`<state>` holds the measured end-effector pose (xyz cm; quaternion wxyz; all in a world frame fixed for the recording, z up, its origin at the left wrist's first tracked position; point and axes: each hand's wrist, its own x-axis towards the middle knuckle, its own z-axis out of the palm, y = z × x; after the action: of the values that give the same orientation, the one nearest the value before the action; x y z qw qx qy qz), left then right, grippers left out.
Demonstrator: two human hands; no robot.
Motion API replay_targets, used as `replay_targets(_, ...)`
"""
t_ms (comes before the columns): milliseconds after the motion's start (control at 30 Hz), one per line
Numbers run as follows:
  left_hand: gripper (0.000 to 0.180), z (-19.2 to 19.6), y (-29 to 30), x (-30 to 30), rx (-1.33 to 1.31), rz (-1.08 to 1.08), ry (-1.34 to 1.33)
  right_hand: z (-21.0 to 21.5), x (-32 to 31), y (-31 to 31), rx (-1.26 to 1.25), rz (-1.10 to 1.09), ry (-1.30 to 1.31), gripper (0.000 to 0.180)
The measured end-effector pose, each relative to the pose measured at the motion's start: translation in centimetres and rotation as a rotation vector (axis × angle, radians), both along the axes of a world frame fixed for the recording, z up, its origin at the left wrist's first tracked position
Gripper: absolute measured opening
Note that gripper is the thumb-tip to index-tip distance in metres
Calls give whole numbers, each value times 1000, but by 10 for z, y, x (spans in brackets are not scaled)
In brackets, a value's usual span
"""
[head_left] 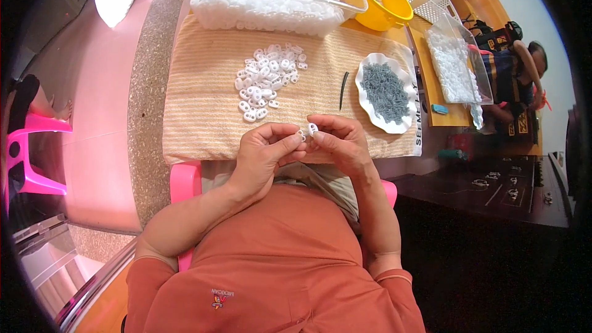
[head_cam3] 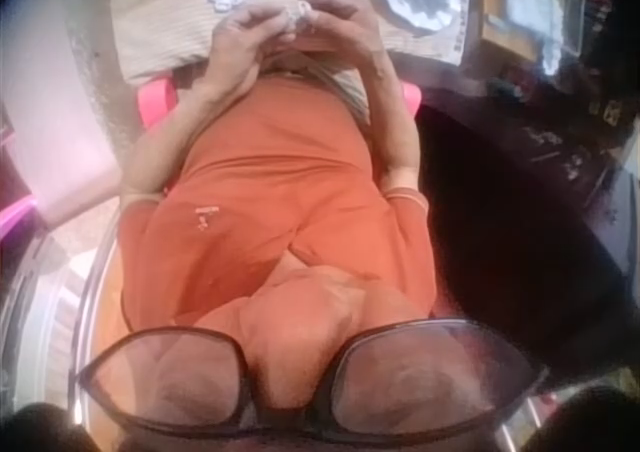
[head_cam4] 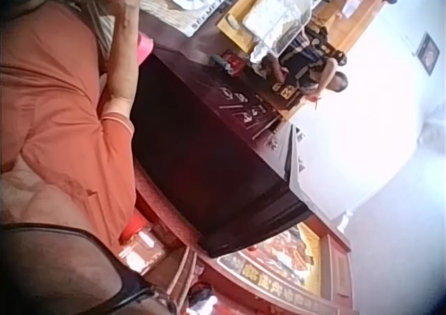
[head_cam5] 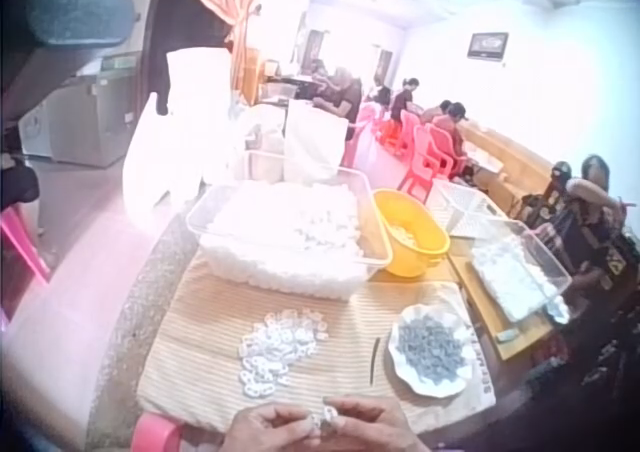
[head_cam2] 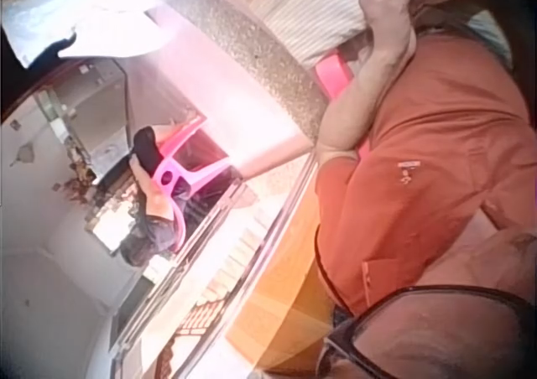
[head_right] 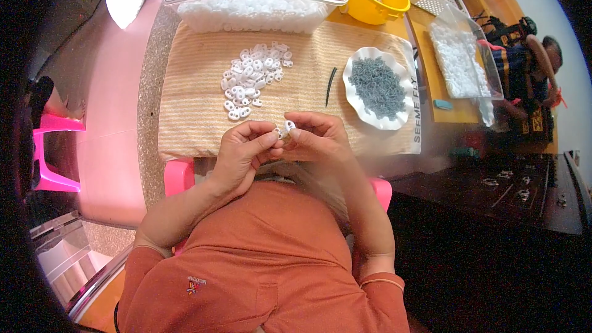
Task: Assembling small white plastic components with grey pins.
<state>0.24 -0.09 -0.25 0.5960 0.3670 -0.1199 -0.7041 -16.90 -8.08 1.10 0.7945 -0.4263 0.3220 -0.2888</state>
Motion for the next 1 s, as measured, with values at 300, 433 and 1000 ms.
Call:
replay_targets(300,14,0,-1,0,3,1,-2,3,-1,0,16,8,25,29)
replay_targets(433,14,1,0,-1,7,0,-10,0,-3,0,-3,26,26,30)
replay_targets(1000,13,-1,-2,-2,3,-17,-24,1,0,-1,-71,76,83,28)
